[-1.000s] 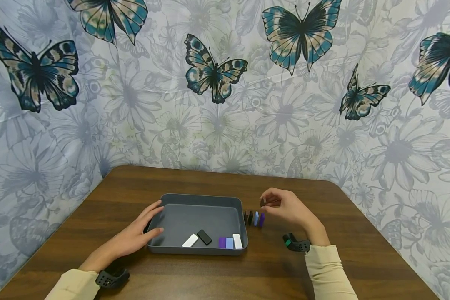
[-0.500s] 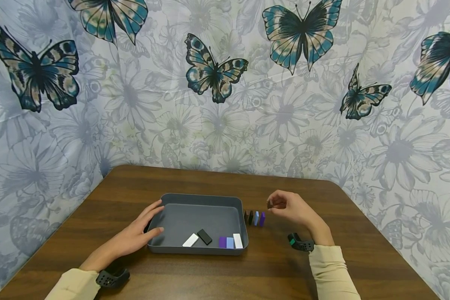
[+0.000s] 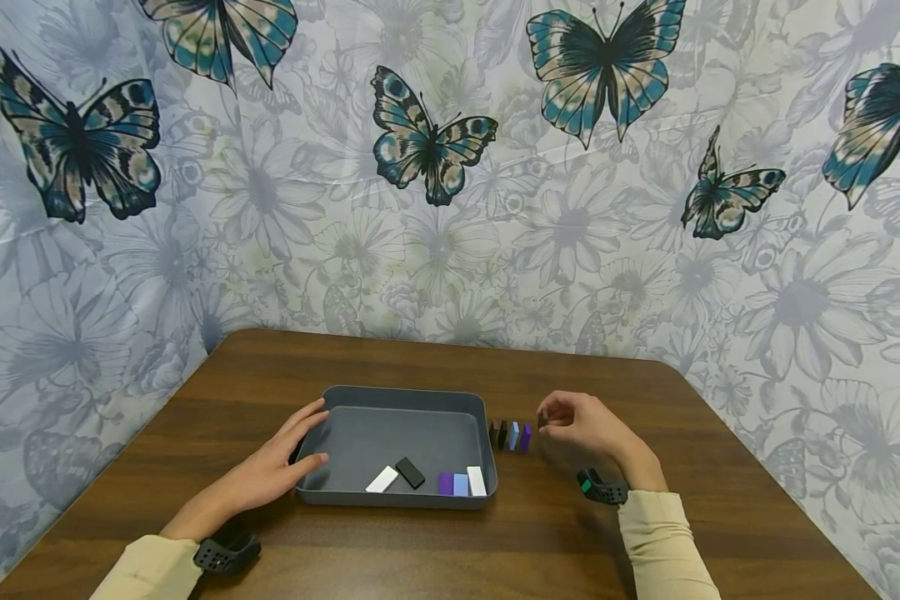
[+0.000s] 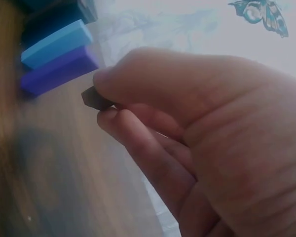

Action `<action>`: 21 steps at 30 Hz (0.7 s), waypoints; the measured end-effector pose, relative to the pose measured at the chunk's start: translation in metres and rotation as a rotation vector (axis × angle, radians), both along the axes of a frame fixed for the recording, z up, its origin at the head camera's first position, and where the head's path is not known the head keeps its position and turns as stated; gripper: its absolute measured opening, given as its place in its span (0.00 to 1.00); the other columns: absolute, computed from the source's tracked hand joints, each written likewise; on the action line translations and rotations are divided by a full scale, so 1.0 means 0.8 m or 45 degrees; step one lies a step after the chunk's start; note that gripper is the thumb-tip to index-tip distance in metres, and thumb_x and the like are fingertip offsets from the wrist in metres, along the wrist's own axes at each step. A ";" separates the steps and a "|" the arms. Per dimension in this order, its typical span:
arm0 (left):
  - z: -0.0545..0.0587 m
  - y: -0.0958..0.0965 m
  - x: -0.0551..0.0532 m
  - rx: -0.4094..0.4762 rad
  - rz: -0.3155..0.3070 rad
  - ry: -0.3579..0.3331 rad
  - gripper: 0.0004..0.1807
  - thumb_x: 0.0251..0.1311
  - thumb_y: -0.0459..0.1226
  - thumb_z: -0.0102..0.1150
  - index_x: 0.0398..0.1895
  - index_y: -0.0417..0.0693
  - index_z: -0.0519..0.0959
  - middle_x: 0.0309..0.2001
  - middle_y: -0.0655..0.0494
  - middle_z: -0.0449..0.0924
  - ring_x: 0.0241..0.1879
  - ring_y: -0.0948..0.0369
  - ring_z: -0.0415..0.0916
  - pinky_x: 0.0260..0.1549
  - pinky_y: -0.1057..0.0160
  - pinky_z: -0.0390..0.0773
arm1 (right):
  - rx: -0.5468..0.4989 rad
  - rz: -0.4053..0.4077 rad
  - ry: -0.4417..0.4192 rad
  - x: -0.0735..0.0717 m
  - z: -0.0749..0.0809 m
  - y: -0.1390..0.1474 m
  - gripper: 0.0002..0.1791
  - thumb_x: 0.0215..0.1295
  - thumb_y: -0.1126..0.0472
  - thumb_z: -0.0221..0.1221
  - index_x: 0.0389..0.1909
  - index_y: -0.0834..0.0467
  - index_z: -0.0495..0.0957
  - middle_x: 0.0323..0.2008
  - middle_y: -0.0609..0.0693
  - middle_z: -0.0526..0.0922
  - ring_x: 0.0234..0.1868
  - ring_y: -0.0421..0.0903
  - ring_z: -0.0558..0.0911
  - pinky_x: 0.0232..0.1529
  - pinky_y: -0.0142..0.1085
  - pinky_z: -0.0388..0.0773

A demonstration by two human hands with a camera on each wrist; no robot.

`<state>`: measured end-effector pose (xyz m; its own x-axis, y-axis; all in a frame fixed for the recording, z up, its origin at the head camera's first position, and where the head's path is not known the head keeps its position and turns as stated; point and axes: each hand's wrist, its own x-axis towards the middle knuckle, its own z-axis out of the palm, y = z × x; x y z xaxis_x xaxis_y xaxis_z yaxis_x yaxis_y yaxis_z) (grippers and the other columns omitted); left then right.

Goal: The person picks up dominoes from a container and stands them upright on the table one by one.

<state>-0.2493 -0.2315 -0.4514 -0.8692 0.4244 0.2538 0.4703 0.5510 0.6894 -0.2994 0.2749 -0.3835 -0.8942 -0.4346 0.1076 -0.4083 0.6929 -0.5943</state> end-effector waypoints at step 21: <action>-0.001 0.000 -0.002 0.001 0.001 0.000 0.37 0.75 0.43 0.58 0.79 0.36 0.57 0.82 0.40 0.42 0.78 0.33 0.47 0.64 0.27 0.61 | -0.052 0.065 -0.158 -0.009 -0.029 0.008 0.13 0.63 0.60 0.72 0.45 0.59 0.82 0.43 0.50 0.87 0.48 0.46 0.85 0.48 0.30 0.81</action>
<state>-0.2509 -0.2311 -0.4521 -0.8696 0.4233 0.2541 0.4698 0.5512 0.6896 -0.3067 0.2810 -0.4065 -0.8784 -0.4776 0.0163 -0.3643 0.6472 -0.6697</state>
